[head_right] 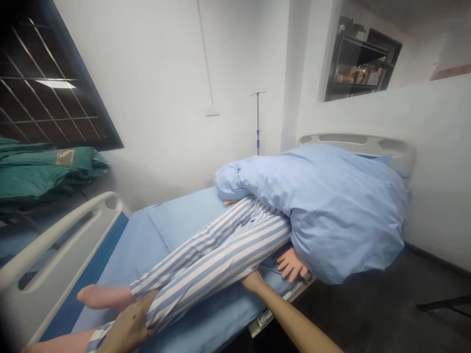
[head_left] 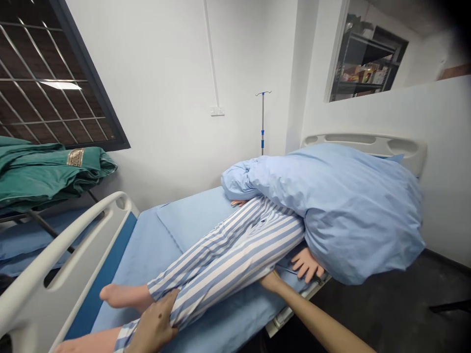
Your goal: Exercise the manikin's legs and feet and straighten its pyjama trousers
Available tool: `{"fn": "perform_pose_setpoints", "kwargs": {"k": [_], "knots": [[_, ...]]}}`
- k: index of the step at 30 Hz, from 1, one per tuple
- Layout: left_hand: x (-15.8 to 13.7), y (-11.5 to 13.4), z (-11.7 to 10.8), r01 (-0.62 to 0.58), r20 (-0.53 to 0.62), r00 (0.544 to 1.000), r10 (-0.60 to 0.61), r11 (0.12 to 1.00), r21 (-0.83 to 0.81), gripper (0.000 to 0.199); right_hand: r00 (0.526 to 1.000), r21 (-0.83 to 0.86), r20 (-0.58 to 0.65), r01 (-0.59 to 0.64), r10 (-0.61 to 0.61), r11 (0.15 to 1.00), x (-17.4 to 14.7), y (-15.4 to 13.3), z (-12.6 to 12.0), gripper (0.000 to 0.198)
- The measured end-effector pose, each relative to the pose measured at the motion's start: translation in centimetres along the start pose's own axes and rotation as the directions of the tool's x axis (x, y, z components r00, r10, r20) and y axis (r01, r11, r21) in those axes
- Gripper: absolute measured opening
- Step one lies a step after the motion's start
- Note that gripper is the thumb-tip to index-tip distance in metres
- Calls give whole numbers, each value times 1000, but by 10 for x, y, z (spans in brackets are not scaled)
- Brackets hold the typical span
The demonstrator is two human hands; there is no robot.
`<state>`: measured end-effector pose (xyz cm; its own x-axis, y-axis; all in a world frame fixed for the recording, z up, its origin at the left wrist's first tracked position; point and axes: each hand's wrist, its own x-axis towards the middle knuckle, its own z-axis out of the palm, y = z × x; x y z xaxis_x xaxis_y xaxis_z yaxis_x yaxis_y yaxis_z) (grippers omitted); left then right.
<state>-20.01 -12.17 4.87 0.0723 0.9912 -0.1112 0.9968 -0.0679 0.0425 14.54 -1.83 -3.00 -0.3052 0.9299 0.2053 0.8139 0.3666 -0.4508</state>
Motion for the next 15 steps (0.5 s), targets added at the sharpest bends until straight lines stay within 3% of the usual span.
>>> {"fn": "perform_pose_setpoints", "kwargs": {"k": [6,15], "knots": [[-22,2,20,35,112,993,-49,992,123,69,992,-33,-6,-122,122,992,-17,4,38,43],[-18,2,40,59,107,992,-68,995,84,66,988,-149,-49,-155,149,977,-22,0,39,41]]}}
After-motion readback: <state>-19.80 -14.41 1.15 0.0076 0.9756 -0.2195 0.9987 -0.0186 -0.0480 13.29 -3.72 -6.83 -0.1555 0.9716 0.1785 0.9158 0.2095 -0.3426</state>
